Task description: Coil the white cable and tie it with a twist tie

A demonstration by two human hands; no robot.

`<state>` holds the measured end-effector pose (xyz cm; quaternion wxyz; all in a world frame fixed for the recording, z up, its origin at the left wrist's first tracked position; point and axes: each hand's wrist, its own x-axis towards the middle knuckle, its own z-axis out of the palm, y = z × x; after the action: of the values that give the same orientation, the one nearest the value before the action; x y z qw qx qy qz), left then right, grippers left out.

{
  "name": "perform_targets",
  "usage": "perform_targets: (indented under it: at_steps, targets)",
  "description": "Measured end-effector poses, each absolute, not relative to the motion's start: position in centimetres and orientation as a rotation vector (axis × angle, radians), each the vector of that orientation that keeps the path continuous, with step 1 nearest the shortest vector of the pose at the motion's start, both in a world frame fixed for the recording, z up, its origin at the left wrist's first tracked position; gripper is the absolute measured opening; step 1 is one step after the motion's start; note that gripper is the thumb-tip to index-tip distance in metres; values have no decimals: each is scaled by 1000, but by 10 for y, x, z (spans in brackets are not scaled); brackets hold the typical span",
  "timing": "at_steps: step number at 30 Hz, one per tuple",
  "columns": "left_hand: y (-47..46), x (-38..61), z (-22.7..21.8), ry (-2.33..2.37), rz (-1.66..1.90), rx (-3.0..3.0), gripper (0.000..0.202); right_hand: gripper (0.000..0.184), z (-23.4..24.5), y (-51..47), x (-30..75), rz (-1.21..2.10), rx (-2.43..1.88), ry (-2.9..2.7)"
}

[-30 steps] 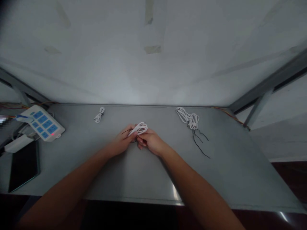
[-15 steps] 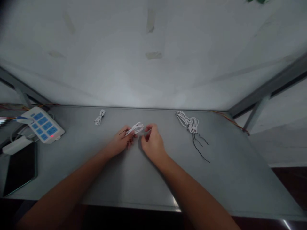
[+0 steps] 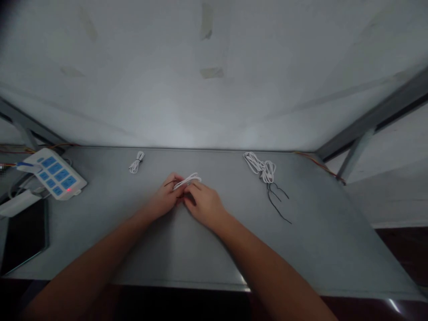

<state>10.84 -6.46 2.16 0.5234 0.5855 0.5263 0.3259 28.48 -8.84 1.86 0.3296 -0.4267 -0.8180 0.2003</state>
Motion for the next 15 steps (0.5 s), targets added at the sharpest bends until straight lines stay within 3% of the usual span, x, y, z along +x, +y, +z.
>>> perform_targets:
  at_steps: [7, 15]
  targets:
    - [-65, 108, 18, 1198, 827, 1426, 17, 13, 22, -90, 284, 518, -1121, -2114]
    - [-64, 108, 21, 1214, 837, 1419, 29, 12, 25, -93, 285, 508, -1002, -2150]
